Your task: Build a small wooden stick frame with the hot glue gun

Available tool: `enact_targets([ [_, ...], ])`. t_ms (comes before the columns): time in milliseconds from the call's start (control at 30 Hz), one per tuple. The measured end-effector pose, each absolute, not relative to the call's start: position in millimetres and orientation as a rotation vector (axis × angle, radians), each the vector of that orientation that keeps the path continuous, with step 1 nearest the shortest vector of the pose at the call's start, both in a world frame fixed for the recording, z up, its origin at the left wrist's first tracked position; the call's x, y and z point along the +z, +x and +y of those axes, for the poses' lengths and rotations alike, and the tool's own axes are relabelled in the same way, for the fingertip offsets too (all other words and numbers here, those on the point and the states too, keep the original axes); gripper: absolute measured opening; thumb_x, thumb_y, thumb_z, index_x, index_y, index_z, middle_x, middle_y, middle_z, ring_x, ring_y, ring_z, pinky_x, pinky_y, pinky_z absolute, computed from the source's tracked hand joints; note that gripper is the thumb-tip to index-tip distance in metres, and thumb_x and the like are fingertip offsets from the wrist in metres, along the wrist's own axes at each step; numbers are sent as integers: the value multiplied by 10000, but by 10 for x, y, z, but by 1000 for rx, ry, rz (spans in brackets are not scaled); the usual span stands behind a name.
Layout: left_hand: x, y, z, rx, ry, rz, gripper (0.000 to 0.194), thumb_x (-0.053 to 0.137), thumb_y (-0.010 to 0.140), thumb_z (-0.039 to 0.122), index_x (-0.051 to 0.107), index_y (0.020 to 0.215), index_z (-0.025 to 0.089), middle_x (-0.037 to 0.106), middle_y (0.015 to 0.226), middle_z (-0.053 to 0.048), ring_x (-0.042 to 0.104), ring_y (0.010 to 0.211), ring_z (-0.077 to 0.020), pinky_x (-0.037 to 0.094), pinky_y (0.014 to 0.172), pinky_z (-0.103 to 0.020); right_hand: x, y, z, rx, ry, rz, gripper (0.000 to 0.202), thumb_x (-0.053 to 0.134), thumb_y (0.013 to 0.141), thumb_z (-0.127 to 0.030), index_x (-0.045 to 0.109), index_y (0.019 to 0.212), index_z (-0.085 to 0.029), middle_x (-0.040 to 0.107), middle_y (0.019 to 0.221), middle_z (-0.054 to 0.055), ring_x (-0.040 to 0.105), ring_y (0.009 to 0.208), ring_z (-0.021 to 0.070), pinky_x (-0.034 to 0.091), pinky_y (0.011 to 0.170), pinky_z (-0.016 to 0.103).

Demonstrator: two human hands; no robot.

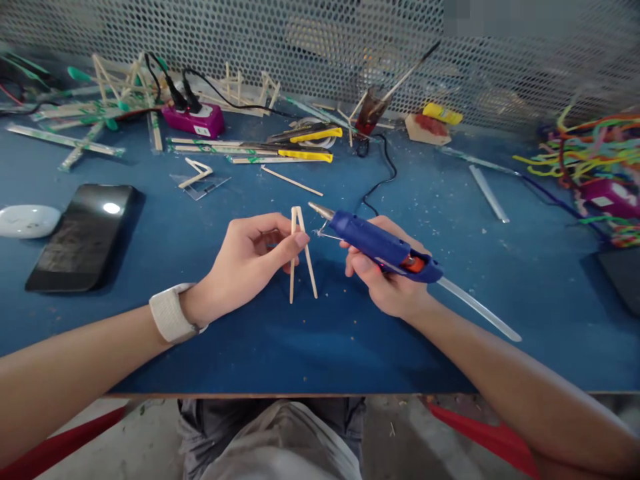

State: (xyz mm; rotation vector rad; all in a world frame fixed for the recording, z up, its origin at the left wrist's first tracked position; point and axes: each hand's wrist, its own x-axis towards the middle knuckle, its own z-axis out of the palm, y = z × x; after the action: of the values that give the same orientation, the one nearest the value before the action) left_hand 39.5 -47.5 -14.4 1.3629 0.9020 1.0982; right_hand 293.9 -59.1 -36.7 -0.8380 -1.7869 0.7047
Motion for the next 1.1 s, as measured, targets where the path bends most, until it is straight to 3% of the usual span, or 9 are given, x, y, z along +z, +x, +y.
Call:
enact_targets([
  [100, -128, 415, -496, 1116, 1377, 897, 493, 931, 960, 622, 790, 854, 161, 725, 711, -2, 685, 626, -78, 589, 612, -121, -397, 2921, -624, 759, -829, -1766, 135, 792, 1091, -335, 770, 1218, -297, 806, 1050, -3, 763, 736, 154, 596, 707, 382],
  [267, -37, 407, -640, 1047, 1327, 909, 482, 901, 983, 620, 813, 872, 160, 726, 688, -6, 684, 606, -96, 583, 598, -153, -391, 2940, -610, 692, -825, -1769, 126, 803, 1082, -376, 783, 1156, -276, 844, 1021, -2, 778, 742, 150, 593, 733, 370],
  [567, -83, 366, -735, 851, 1425, 1057, 321, 808, 1005, 430, 812, 820, 168, 686, 704, -12, 568, 630, -94, 450, 565, -175, -375, 3018, -550, 811, -770, -1776, 123, 826, 1067, -386, 817, 1074, -263, 821, 910, -1, 740, 677, 150, 584, 646, 335],
  [667, -84, 350, -719, 816, 1419, 1093, 348, 779, 1030, 450, 786, 815, 176, 674, 672, -11, 581, 614, -113, 456, 549, -195, -356, 3049, -514, 911, -720, -1762, 211, 846, 1057, -460, 840, 1064, -249, 816, 903, 17, 736, 666, 153, 576, 622, 326],
  [833, -87, 326, -700, 806, 1461, 1083, 399, 766, 1039, 504, 771, 801, 184, 684, 711, -22, 608, 610, -128, 447, 528, -220, -325, 3067, -474, 1065, -745, -1770, 451, 802, 1057, -630, 804, 861, -225, 706, 732, 8, 622, 557, 134, 465, 508, 304],
  [1100, -94, 304, -684, 780, 1475, 1060, 419, 697, 1076, 501, 769, 816, 180, 675, 701, -26, 576, 593, -122, 388, 506, -221, -303, 3068, -521, 1147, -800, -1771, 461, 842, 1014, -674, 741, 925, -233, 747, 705, -13, 599, 483, 120, 446, 467, 288],
])
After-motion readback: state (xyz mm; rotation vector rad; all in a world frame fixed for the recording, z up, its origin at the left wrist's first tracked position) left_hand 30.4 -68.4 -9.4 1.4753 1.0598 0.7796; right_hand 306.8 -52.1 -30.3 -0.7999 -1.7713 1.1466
